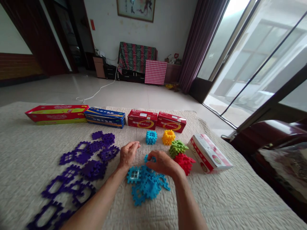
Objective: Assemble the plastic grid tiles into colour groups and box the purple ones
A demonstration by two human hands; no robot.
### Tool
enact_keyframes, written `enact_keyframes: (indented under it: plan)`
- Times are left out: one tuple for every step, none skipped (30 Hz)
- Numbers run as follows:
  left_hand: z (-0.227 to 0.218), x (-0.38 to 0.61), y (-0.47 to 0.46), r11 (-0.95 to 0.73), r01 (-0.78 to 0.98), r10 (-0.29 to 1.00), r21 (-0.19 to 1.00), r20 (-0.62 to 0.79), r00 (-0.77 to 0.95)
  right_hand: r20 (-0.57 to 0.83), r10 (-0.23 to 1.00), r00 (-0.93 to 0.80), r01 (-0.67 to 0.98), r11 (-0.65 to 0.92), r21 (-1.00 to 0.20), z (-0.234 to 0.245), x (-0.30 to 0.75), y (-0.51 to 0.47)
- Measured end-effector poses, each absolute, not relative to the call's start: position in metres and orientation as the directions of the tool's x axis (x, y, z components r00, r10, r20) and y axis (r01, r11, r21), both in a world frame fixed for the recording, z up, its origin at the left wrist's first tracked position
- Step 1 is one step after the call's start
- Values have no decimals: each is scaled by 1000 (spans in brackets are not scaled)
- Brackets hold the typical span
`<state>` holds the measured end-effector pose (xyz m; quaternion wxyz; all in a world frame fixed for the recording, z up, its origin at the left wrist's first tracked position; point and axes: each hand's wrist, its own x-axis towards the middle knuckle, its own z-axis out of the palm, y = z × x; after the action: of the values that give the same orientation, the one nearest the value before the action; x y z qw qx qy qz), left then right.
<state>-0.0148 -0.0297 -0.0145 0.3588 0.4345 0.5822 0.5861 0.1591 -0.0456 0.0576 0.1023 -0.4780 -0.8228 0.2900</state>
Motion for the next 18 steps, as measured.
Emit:
enact_keyframes:
  plan:
    - [-14, -15, -30, -64, 87, 928, 994, 91, -361, -108, 843, -526, 720, 374, -584, 58, 159, -46]
    - [-14, -15, -30, -64, 90, 929, 994, 92, -357, -97, 846, -525, 712, 374, -594, 59, 160, -46]
    - [-14, -15, -30, -64, 95, 930, 993, 94, -355, -77, 853, -517, 705, 372, -604, 58, 160, -46]
    - [-14, -16, -30, -67, 102, 930, 993, 99, -354, -50, 866, -498, 698, 367, -615, 57, 159, -46]
    - [-15, -16, -30, -72, 110, 929, 991, 107, -354, -15, 880, -475, 688, 360, -629, 56, 159, -45]
    - [-15, -16, -30, -77, 119, 927, 990, 115, -356, 23, 893, -450, 673, 356, -648, 55, 158, -44]
    - [-16, -16, -29, -81, 126, 926, 989, 122, -356, 62, 902, -427, 653, 355, -669, 53, 157, -43]
    - [-17, -16, -29, -84, 129, 926, 988, 125, -357, 99, 909, -406, 634, 358, -686, 51, 157, -42]
    - [-17, -16, -28, -85, 129, 926, 988, 127, -357, 133, 912, -388, 620, 366, -694, 50, 156, -40]
    - [-18, -16, -28, -86, 125, 926, 988, 125, -356, 160, 914, -372, 614, 372, -696, 49, 155, -39]
    - [-19, -16, -28, -84, 119, 927, 989, 121, -355, 181, 916, -358, 618, 378, -690, 49, 154, -39]
    - [-20, -16, -27, -80, 113, 929, 990, 115, -352, 201, 918, -343, 627, 382, -679, 49, 154, -38]
    - [-20, -16, -27, -74, 108, 930, 991, 108, -351, 224, 916, -332, 636, 392, -665, 49, 153, -37]
    - [-20, -16, -27, -69, 104, 931, 992, 102, -352, 254, 911, -325, 640, 409, -651, 49, 152, -36]
    - [-20, -16, -27, -65, 101, 931, 993, 97, -351, 292, 902, -318, 640, 431, -636, 50, 151, -35]
    - [-20, -17, -27, -61, 100, 932, 993, 92, -349, 335, 889, -311, 638, 457, -620, 51, 150, -33]
    - [-20, -17, -27, -55, 100, 933, 993, 87, -348, 381, 873, -305, 631, 485, -605, 51, 149, -30]
    - [-19, -17, -28, -51, 100, 934, 994, 83, -347, 422, 857, -295, 623, 508, -595, 52, 148, -27]
